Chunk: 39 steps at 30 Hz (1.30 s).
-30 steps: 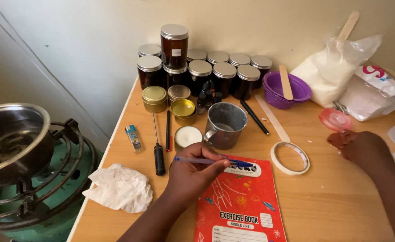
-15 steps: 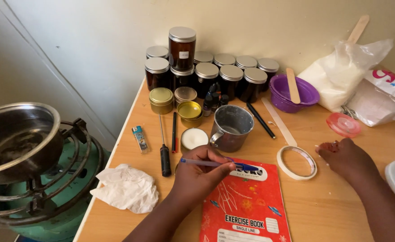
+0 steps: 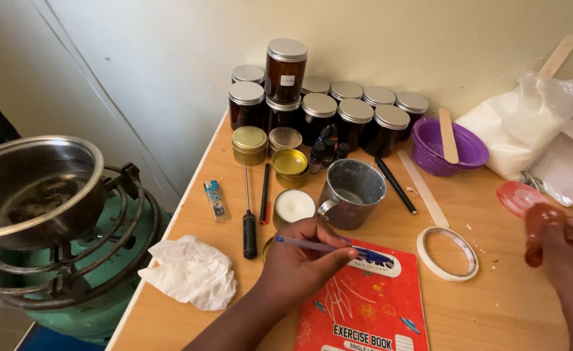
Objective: Documenting and cleaning candle-making ingredients and supplies, including jars of wax and containers.
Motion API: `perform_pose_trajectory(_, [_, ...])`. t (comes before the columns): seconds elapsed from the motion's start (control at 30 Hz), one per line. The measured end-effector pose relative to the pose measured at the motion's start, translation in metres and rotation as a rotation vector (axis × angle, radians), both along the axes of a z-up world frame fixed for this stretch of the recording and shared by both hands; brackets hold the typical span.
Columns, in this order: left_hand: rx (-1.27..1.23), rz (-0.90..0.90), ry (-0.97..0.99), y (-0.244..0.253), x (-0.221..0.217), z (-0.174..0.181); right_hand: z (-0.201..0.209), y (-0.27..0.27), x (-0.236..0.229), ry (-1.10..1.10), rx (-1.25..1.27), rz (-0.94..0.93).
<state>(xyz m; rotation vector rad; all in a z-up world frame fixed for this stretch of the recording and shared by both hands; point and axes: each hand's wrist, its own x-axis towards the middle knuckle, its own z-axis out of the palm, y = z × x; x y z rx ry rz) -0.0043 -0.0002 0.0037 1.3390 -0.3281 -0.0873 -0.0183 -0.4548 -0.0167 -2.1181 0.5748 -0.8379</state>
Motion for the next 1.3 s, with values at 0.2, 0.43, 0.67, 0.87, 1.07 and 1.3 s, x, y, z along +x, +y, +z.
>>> perform_pose_trajectory(0.2, [0.021, 0.022, -0.035, -0.003, 0.0, 0.0, 0.006, 0.007, 0.007, 0.566, -0.511, -0.176])
perform_pose_trajectory(0.43, [0.017, -0.006, 0.021, -0.001, -0.002, 0.005, 0.034, 0.037, 0.069, 0.63, -0.365, -0.031])
perform_pose_trajectory(0.67, [0.044, 0.011, -0.027, 0.001, -0.002, 0.006, 0.033, 0.035, 0.09, 0.361, 0.056, 0.48])
perform_pose_trajectory(0.87, [-0.017, -0.007, -0.03, 0.005, -0.001, 0.005, -0.024, -0.075, 0.072, 0.367, 0.133, 0.731])
perform_pose_trajectory(1.07, [-0.019, 0.031, -0.044, 0.003, 0.004, -0.003, -0.037, -0.075, -0.015, 0.358, 0.202, 0.686])
perform_pose_trajectory(1.3, [-0.032, 0.014, -0.042, 0.001, 0.003, -0.003, -0.018, 0.004, -0.081, 0.551, 0.216, 0.437])
